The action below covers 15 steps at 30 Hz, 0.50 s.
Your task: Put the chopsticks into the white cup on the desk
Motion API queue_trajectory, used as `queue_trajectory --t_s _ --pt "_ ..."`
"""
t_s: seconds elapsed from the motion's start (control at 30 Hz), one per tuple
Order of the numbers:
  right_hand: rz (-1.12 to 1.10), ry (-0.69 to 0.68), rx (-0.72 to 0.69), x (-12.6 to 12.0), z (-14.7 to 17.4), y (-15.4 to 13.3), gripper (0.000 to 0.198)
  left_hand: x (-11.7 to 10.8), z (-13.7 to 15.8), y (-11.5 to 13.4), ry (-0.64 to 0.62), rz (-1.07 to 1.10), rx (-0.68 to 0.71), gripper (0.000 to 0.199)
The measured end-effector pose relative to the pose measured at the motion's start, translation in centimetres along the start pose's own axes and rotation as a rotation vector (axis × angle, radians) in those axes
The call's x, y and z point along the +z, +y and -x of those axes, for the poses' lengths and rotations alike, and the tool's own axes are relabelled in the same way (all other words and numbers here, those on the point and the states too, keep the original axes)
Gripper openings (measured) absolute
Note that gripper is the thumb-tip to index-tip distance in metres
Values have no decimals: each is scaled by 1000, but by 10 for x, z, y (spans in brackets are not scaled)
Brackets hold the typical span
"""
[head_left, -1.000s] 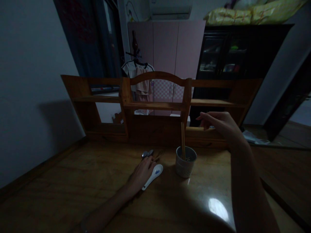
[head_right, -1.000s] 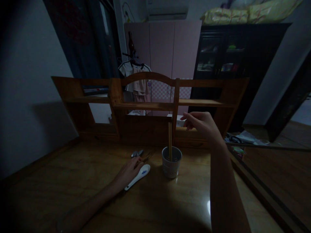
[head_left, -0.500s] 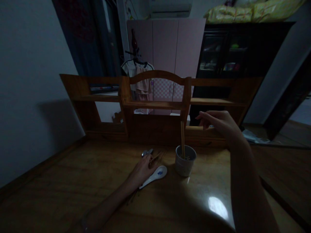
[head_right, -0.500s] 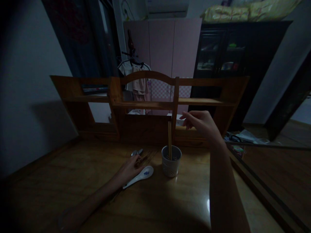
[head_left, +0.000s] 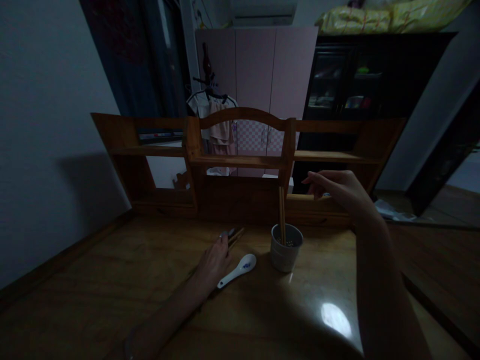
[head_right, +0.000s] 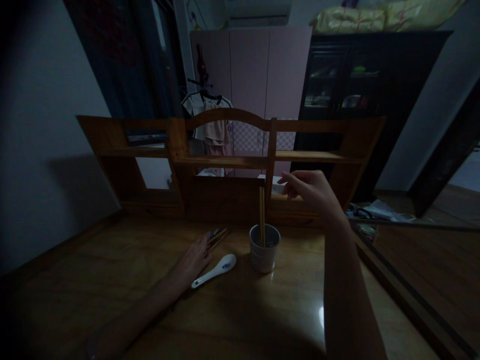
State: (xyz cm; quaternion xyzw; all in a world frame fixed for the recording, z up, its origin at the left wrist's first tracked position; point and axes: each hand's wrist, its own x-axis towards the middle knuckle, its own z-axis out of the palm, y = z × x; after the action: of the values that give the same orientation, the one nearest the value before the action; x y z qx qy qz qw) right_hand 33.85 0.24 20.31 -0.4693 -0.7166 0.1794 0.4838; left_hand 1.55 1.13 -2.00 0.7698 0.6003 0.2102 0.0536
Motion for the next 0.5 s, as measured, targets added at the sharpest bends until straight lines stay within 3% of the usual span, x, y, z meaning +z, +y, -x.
queue_trajectory --t_s 0.17,0.33,0.4,0.5 --pt "-2 -3 4 1 -1 -2 45 0 6 -6 22 -102 24 47" --pt "-2 -2 -3 1 -1 -3 46 -15 9 7 23 -182 44 28" --pt "-2 -2 -14 0 0 -5 47 -26 7 16 96 -195 90 25" --pt "-9 -2 -18 2 3 -11 45 -41 4 28 314 -52 127 25"
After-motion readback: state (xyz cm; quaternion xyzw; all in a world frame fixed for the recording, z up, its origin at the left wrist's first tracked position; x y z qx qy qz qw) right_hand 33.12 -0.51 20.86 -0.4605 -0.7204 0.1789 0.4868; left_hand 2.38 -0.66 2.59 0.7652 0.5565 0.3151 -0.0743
